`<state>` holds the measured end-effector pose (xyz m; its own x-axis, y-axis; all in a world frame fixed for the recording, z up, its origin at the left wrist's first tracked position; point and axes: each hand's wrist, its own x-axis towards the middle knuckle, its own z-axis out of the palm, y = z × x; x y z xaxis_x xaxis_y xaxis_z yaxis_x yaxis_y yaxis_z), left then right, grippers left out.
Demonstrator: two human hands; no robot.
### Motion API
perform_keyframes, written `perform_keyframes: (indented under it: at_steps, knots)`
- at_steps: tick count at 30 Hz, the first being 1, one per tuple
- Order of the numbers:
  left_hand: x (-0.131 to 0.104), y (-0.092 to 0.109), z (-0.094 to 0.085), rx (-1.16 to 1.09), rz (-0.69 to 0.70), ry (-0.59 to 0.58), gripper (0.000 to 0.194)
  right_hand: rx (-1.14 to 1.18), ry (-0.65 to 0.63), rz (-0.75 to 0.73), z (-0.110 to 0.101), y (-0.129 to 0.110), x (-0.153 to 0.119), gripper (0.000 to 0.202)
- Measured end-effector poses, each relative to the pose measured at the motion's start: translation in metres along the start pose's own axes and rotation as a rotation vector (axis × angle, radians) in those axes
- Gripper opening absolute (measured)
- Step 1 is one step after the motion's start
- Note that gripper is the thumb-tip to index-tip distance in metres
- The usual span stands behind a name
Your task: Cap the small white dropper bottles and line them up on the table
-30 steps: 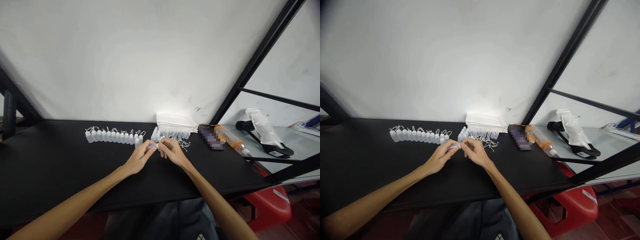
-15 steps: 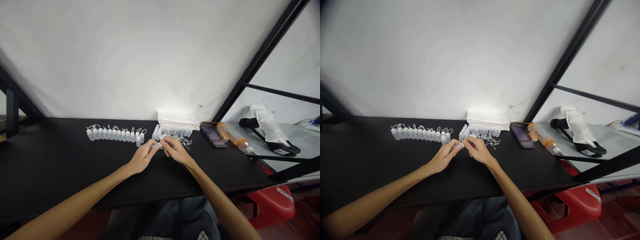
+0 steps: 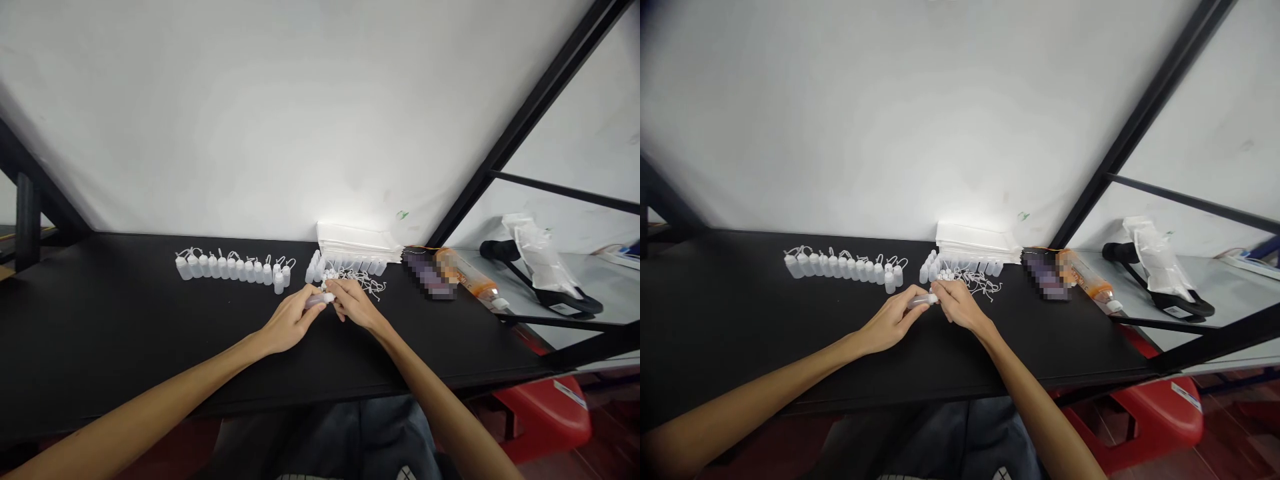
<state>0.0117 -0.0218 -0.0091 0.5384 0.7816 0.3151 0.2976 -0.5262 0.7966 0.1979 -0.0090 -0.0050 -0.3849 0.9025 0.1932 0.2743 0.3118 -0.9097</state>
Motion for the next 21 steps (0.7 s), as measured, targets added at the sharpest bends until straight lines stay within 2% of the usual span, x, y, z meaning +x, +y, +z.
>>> perform_keyframes:
  at_steps: [4, 7, 9, 15, 21]
  knots:
    - [0.005, -0.002, -0.003, -0.436, -0.133, -0.026, 0.023, 0.213, 0.089, 0.015, -0.001, -0.003, 0.002, 0.049]
    - [0.01, -0.002, -0.009, -0.693, -0.207, 0.048, 0.023, 0.217, 0.153, -0.02, -0.003, -0.005, 0.003, 0.049]
    - [0.012, -0.001, -0.012, -0.812, -0.228, 0.075, 0.022, 0.176, 0.126, -0.014, -0.002, -0.005, 0.003, 0.042]
    - [0.012, 0.002, -0.015, -0.999, -0.238, 0.073, 0.017, 0.203, -0.086, 0.056, 0.005, -0.002, 0.004, 0.034]
    - [0.011, 0.004, -0.015, -1.056, -0.217, 0.06, 0.014, 0.271, -0.123, 0.014, 0.006, -0.005, 0.003, 0.028]
